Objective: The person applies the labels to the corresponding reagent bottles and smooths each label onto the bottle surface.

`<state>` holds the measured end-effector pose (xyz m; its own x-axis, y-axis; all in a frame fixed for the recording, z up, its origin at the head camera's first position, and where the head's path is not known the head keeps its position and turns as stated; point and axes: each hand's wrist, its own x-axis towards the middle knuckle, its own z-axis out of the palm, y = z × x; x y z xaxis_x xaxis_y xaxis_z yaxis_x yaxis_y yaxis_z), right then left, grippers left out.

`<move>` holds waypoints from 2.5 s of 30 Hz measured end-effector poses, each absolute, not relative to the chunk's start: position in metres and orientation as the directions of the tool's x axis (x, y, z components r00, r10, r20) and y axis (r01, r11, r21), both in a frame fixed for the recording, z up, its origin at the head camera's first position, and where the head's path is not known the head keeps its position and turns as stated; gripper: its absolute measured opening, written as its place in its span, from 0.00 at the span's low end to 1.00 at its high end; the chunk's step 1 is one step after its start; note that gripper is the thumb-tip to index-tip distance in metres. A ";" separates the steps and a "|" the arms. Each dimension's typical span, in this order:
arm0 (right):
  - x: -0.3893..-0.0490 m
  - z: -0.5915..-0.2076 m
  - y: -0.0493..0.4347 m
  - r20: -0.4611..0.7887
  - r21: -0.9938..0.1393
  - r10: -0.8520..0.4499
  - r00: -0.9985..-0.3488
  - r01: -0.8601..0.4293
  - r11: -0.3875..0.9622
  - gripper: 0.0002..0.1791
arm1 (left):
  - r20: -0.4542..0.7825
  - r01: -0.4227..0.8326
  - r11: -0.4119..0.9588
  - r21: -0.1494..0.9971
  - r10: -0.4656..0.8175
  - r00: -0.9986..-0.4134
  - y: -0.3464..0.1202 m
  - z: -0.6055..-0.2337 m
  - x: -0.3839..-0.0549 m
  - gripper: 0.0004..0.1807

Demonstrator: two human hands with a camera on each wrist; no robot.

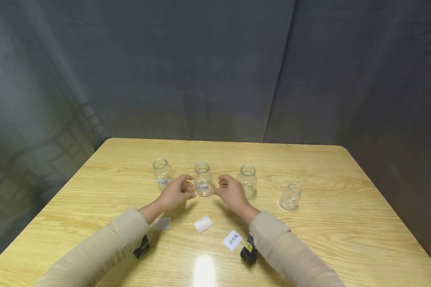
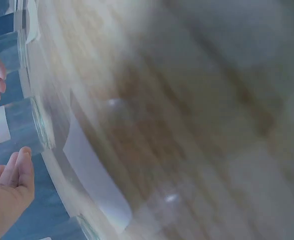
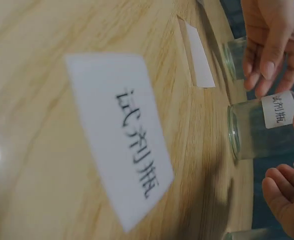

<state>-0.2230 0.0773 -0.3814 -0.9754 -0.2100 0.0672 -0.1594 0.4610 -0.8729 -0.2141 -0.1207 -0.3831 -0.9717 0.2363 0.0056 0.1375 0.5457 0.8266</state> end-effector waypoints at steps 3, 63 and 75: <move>-0.221 -0.380 0.081 0.071 -0.866 -0.222 -0.972 -0.171 0.471 0.25 | 0.008 0.145 0.544 0.826 0.247 -0.969 -0.122 -0.382 -0.210 0.28; -0.156 -0.382 0.139 -0.069 -0.692 -0.617 -0.784 -0.408 0.596 0.16 | -0.206 0.123 0.490 0.863 0.564 -0.799 -0.058 -0.388 -0.172 0.12; -0.156 -0.385 0.137 -0.062 -0.669 -0.616 -0.785 -0.425 0.610 0.13 | -0.224 0.085 0.444 0.892 0.597 -0.770 -0.049 -0.390 -0.170 0.10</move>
<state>-0.1558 0.1373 -0.3852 -0.7853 -0.6160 -0.0621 -0.4254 0.6097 -0.6688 -0.1702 -0.0485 -0.3895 -0.7701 0.5972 -0.2243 0.0849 0.4444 0.8918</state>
